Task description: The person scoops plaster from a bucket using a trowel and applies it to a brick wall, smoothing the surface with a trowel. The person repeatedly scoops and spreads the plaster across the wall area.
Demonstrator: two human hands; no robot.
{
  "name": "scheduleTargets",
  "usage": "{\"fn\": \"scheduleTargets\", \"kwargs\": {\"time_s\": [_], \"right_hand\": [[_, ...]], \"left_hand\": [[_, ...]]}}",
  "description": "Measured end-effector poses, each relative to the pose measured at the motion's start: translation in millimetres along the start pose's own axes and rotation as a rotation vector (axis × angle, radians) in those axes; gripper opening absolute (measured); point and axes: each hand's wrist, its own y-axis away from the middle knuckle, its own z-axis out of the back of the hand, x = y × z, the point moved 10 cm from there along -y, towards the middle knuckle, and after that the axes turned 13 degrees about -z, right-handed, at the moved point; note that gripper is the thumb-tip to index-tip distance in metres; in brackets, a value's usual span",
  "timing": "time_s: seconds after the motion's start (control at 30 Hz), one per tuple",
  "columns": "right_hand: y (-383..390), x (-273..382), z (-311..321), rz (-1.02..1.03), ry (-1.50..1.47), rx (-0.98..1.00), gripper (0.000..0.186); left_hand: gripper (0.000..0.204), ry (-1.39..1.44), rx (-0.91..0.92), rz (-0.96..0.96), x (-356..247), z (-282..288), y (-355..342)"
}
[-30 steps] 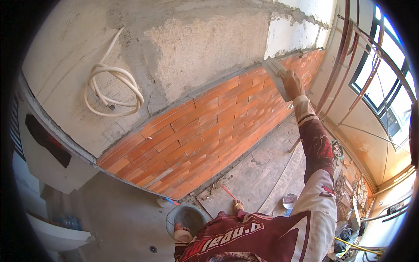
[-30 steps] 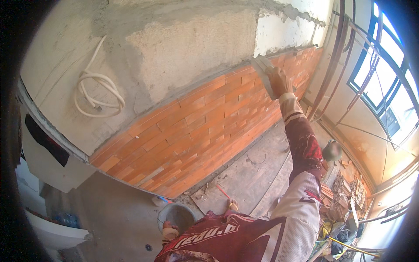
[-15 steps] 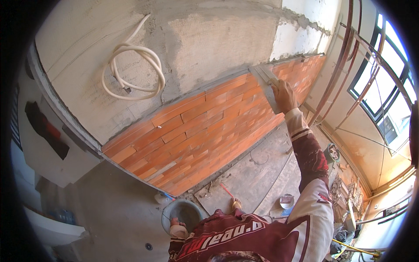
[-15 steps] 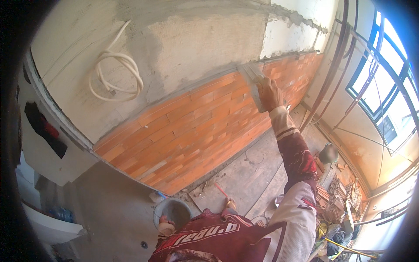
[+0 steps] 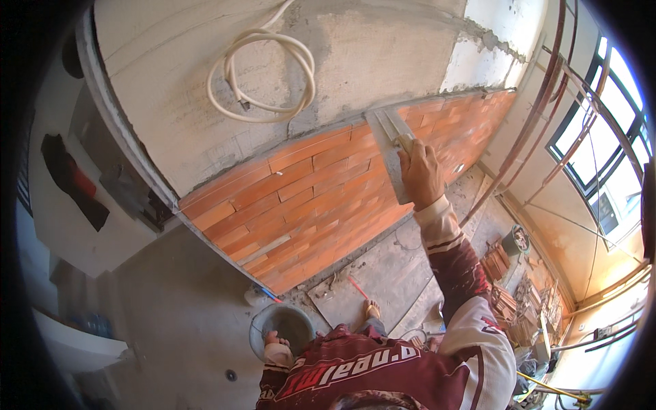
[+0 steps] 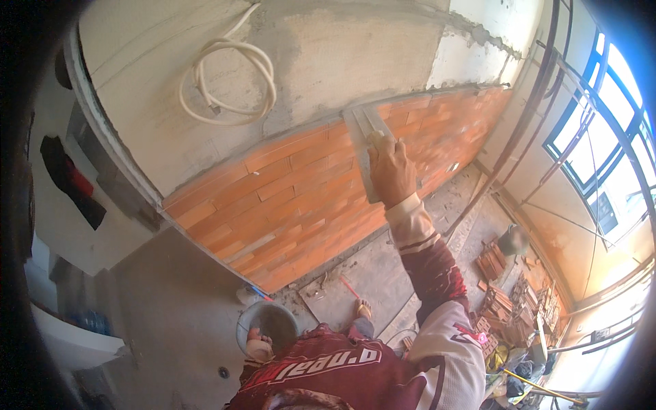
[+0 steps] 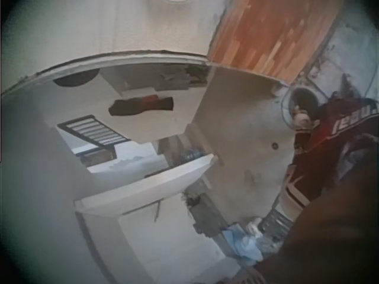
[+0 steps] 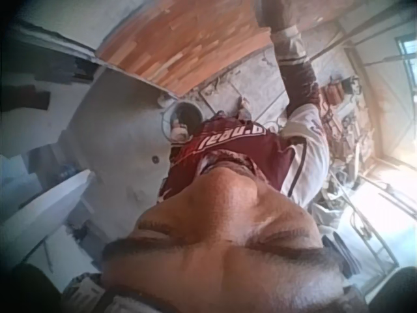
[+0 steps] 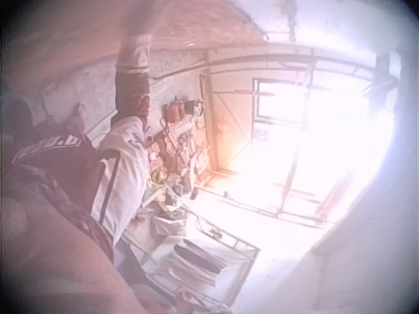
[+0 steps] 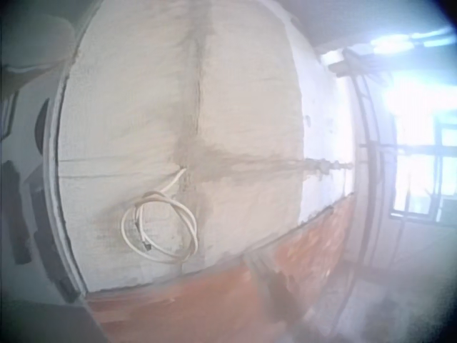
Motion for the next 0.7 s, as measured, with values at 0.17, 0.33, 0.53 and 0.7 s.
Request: {"fn": "scheduleTargets", "kwargs": {"time_s": [0.17,0.33,0.53,0.7], "right_hand": [[34.9,46.4,-3.7,-0.013,-0.047,-0.009,0.029],[69.4,81.1,5.6,0.187,-0.031,-0.087,0.032],[89.7,49.2,26.4,-0.068,-0.242,0.187,0.035],[164.1,51.8,-50.1,0.214,-0.165,0.659,0.04]], "left_hand": [[0.02,0.028,-0.103,-0.046,-18.3,9.3,27.3],[0.018,0.157,-0.145,-0.002,-19.8,15.1,38.1],[0.021,0.148,-0.134,-0.081,-27.8,25.9,51.2],[0.016,0.154,-0.148,-0.119,-28.6,21.6,38.8]]}}
